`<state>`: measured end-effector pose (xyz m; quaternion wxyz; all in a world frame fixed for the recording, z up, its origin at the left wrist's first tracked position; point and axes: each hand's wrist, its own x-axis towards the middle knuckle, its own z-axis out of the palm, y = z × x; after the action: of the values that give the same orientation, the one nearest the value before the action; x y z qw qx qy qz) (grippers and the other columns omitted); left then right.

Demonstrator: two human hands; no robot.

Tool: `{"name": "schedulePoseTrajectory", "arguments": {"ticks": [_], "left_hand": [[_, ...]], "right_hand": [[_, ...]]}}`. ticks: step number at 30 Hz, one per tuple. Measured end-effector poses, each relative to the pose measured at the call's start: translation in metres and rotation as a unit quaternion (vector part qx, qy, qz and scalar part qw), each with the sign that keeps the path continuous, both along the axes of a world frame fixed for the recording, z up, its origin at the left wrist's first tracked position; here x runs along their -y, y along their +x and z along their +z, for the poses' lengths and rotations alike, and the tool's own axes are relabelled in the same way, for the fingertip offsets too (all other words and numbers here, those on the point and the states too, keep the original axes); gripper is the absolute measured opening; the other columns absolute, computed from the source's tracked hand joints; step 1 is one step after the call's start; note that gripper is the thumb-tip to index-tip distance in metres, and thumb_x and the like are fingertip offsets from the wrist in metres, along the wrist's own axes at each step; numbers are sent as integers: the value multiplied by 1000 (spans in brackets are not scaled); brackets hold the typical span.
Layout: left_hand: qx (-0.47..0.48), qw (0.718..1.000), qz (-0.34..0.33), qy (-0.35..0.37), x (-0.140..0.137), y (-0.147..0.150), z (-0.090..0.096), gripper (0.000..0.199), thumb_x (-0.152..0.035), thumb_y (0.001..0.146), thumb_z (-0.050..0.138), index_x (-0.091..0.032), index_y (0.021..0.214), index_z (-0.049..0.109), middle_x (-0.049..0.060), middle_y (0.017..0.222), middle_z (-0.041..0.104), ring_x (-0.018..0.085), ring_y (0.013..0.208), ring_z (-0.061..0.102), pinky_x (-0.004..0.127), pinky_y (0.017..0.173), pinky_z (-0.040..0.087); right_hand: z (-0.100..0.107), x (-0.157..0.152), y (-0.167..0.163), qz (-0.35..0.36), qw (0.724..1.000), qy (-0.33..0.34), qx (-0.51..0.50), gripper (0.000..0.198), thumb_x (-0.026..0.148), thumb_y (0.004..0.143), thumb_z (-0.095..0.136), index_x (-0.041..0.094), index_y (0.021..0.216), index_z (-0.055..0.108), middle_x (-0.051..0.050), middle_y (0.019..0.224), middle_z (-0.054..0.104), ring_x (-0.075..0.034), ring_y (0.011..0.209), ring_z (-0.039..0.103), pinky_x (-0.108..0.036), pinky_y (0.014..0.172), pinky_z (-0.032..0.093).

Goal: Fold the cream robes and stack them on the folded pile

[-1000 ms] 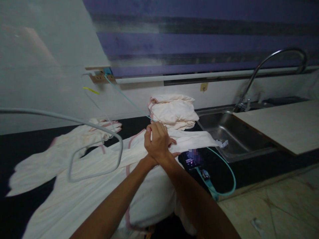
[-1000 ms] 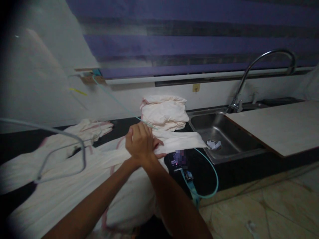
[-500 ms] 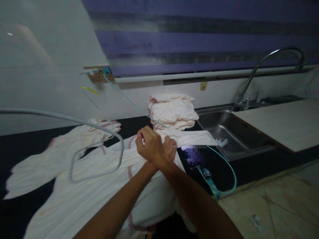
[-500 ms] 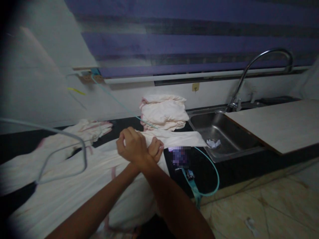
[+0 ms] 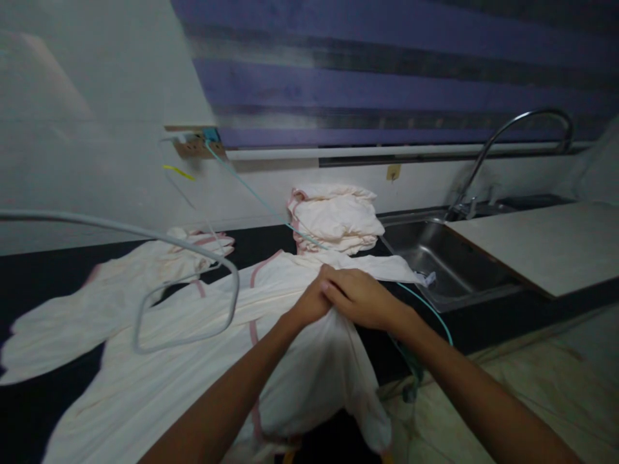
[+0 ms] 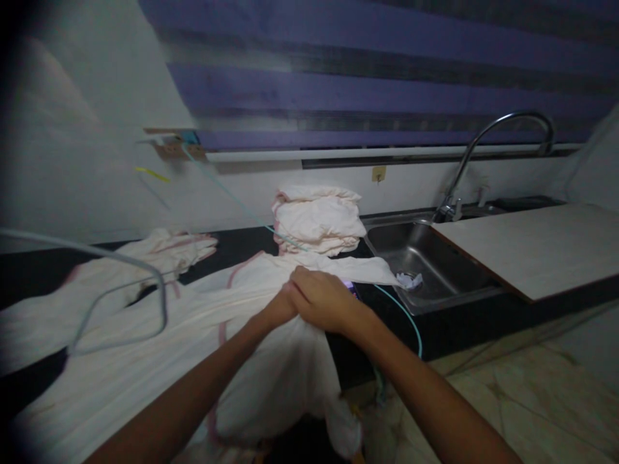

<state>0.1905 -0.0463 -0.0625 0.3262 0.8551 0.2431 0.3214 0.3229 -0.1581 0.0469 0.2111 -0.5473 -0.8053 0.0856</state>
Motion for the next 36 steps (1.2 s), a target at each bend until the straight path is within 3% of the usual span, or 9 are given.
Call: {"name": "schedulePoseTrajectory", "arguments": {"ticks": [6,10,13,19,23,27,32,34,36], "left_hand": [[47,998,28,3,4,1,11,21,-40,110,28,-24,103,39,1,94,48,20,87,50,40,87,45],[52,998,25,2,7,0,14,21,-42,110,29,-25,103,39,0,90,45,19,83,47,37,83,42],[47,999,12,5,10,-2,16,21,-42,110,29,-25,103,39,-1,89,46,19,83,47,37,84,41],[33,999,-8,10,10,-3,14,20,-40,110,29,-25,103,39,-1,88,45,19,81,46,37,81,40],[17,1000,-18,13,11,-4,15,20,-41,111,29,-25,103,38,-2,88,43,19,80,46,37,80,39],[-23,999,-35,22,16,-5,20,20,-41,110,31,-25,101,40,0,89,46,20,82,48,38,82,40],[-48,997,-54,40,18,-6,24,21,-39,109,32,-24,98,42,2,90,50,21,83,51,40,84,42],[-53,996,-59,48,18,-6,24,20,-38,109,33,-24,99,43,2,89,51,21,83,52,40,83,43],[-58,994,-66,60,18,-6,24,19,-37,109,34,-24,99,44,2,90,52,21,83,52,40,85,44]], "right_hand": [[-10,-18,43,-77,977,-18,198,29,24,106,47,12,111,72,-21,120,65,-30,112,62,-38,98,47],[-17,-27,48,-174,954,2,245,40,17,98,53,8,136,61,-27,129,60,-37,122,59,-42,98,50],[-19,-33,53,-253,938,-18,238,40,16,100,49,13,139,57,-26,130,63,-36,118,65,-43,93,52],[-15,-56,87,-375,921,-3,103,37,33,109,41,11,132,59,-26,117,72,-38,111,73,-51,98,52],[-16,-78,121,-408,890,-2,-201,35,33,108,42,10,123,65,-25,116,73,-33,112,73,-47,105,51],[-20,-93,141,-377,855,-35,-355,66,47,113,7,17,124,65,-15,106,77,-22,92,76,-36,88,60],[-30,-98,158,-255,758,-67,-597,105,50,104,-25,6,118,69,-24,110,75,-23,107,73,-41,91,55],[-36,-104,166,-199,676,-40,-709,94,50,109,-10,5,109,72,-23,104,76,-23,107,72,-42,94,54],[-40,-113,174,-174,579,4,-797,65,46,112,17,12,105,72,-14,95,77,-22,101,72,-40,97,57]]}}
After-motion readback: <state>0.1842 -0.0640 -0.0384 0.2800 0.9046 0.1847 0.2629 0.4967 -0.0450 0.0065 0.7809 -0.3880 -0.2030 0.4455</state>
